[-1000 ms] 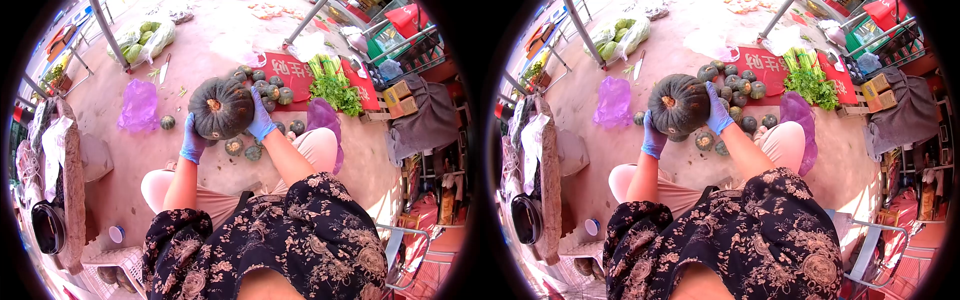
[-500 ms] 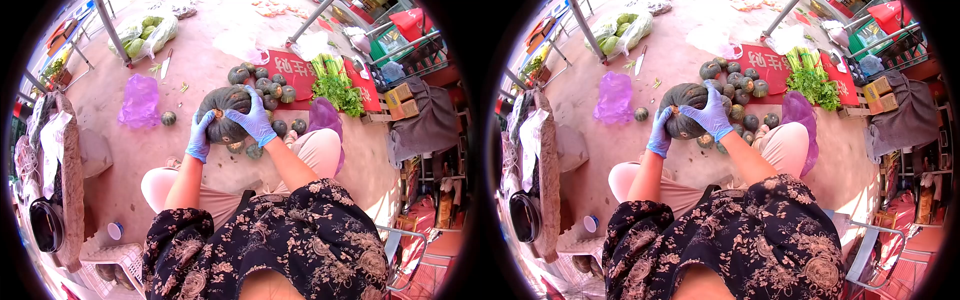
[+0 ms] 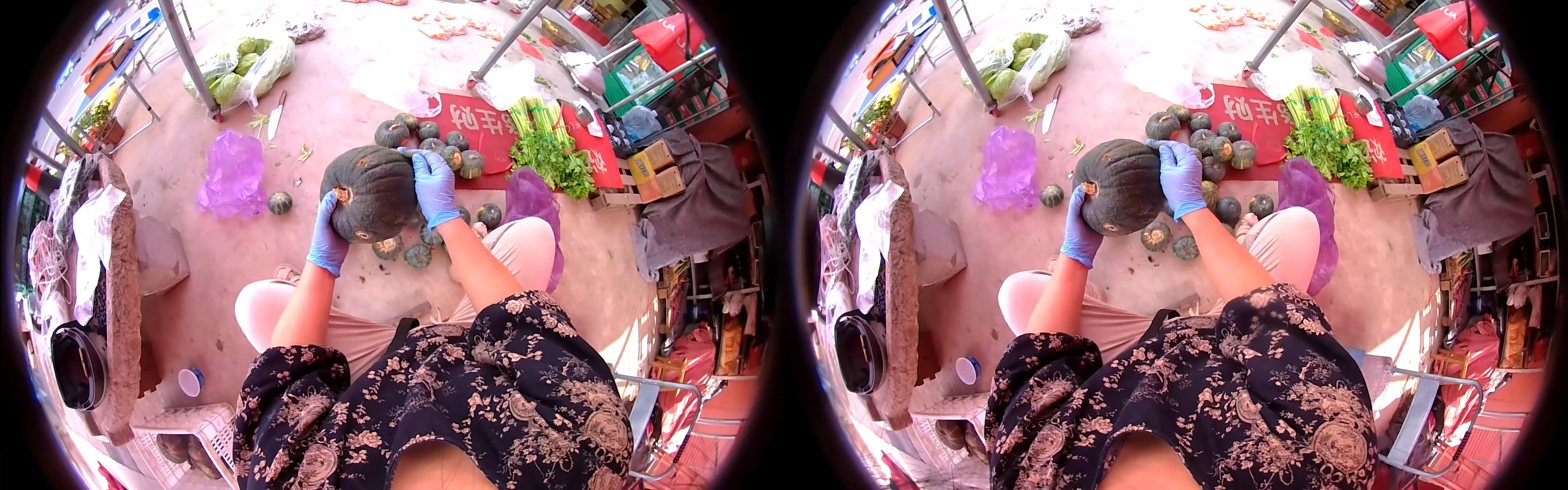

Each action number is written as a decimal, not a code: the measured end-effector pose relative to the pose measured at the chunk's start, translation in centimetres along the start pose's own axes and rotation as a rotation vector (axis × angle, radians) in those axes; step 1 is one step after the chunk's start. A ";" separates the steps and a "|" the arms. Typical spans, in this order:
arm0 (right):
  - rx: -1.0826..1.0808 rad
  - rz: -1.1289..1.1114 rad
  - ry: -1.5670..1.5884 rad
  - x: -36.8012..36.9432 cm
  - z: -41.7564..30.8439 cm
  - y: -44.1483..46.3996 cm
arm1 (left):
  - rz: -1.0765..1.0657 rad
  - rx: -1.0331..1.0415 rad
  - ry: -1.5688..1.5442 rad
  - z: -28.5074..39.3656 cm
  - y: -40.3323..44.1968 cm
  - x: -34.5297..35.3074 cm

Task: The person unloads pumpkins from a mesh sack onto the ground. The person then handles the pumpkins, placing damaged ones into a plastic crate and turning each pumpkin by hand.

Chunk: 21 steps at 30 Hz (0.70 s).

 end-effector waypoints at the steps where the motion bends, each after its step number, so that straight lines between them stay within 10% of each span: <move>1: 0.140 -0.036 0.099 0.2 1.6 0.4 | -0.002 -0.011 -0.037 0.0 -0.1 0.3; 4: 0.601 -0.255 0.161 0.3 5.8 -0.2 | -0.043 -0.131 -0.205 -0.4 -0.3 0.6; 9: 0.256 -0.763 -0.762 1.0 10.3 -4.4 | 0.025 -0.095 -0.142 0.9 -1.0 2.0; 10: -0.236 -0.464 -1.019 1.2 10.8 -7.3 | 0.025 -0.082 -0.129 1.2 -0.9 2.1; 12: -0.148 -0.625 -0.462 3.1 13.9 -7.0 | 0.033 -0.078 -0.107 1.3 -0.8 1.7; 14: 0.666 -0.658 -0.052 2.5 13.2 -5.6 | -0.007 -0.084 -0.139 1.1 -0.6 1.6; 18: 0.119 -0.149 -0.049 3.0 11.3 -2.5 | -0.006 -0.088 -0.157 1.2 -1.1 1.9; 21: 0.415 -0.269 0.197 2.9 6.9 -2.3 | -0.014 -0.045 -0.184 1.7 -0.9 1.5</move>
Point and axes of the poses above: each hand's wrist, its own y-axis towards the middle knuckle, its own x-axis out of the palm, z = x × y, the point moved 5 cm from there along y, towards the middle knuckle, and after that the axes turned 6 degrees about -y, right-handed, at the moved point
